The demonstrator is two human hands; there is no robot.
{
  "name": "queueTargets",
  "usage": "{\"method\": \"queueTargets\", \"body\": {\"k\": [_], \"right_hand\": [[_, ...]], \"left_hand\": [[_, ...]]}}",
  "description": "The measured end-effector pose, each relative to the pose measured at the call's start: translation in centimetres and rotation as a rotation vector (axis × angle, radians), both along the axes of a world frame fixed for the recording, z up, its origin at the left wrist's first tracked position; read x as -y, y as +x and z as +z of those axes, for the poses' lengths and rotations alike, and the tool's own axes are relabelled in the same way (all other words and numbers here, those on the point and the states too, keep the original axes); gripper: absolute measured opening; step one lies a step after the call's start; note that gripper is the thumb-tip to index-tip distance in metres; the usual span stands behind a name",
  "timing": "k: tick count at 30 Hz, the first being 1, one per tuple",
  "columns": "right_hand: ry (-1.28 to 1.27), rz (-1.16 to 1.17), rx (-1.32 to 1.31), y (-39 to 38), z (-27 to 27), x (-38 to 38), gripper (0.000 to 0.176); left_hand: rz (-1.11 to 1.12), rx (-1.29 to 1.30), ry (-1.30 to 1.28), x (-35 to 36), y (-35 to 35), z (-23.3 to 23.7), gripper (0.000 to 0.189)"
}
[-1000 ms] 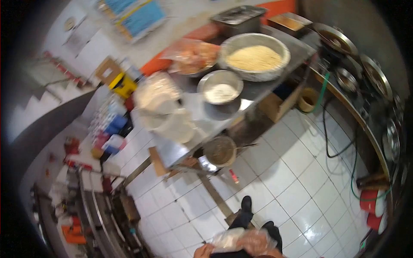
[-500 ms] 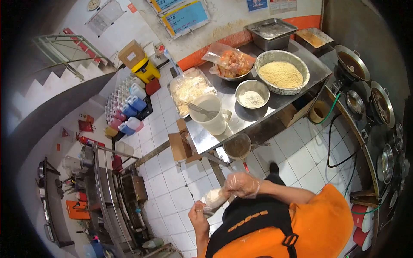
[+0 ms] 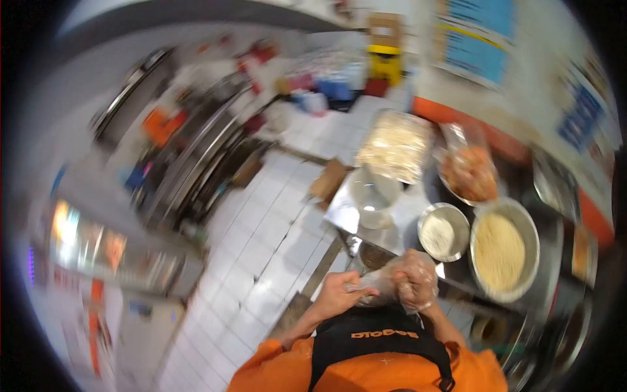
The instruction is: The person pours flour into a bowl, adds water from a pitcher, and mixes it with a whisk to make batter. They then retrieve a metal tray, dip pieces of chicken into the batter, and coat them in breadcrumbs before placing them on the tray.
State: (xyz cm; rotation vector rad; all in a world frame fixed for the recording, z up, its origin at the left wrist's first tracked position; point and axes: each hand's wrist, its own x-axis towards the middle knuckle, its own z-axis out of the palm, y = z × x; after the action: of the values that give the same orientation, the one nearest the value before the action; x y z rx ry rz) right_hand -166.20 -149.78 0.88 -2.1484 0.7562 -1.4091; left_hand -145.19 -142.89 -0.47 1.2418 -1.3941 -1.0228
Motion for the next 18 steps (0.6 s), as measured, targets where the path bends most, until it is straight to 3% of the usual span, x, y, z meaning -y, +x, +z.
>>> {"method": "queueTargets", "body": {"k": [2,5,7,11,15,18], "right_hand": [[-0.016,0.154,0.004,-0.3,-0.2,1.6,0.009],[0.031,0.275,0.05,0.2,-1.2,2.7,0.009],[-0.188,0.307,0.001,2.1,-2.6,2.9,0.005],[0.12,0.738,-0.022,6.5,-3.9,1.2,0.011],[0.181,0.827,0.001,11.3,-4.0,-1.1,0.014],[0.116,0.79,0.041,15.5,-4.1,-2.7,0.015]], "left_hand": [[0.017,0.13,0.015,-0.5,-2.3,1.0,0.028],[0.24,0.259,-0.032,-3.1,-3.5,0.7,0.031],[0.385,0.28,-0.011,-5.2,-4.2,2.1,0.031],[0.631,0.327,0.141,-10.1,-3.7,0.4,0.04],[0.878,0.313,0.195,-12.9,-2.7,0.3,0.046],[1.073,0.138,0.242,-14.1,-1.3,0.0,0.047]]}}
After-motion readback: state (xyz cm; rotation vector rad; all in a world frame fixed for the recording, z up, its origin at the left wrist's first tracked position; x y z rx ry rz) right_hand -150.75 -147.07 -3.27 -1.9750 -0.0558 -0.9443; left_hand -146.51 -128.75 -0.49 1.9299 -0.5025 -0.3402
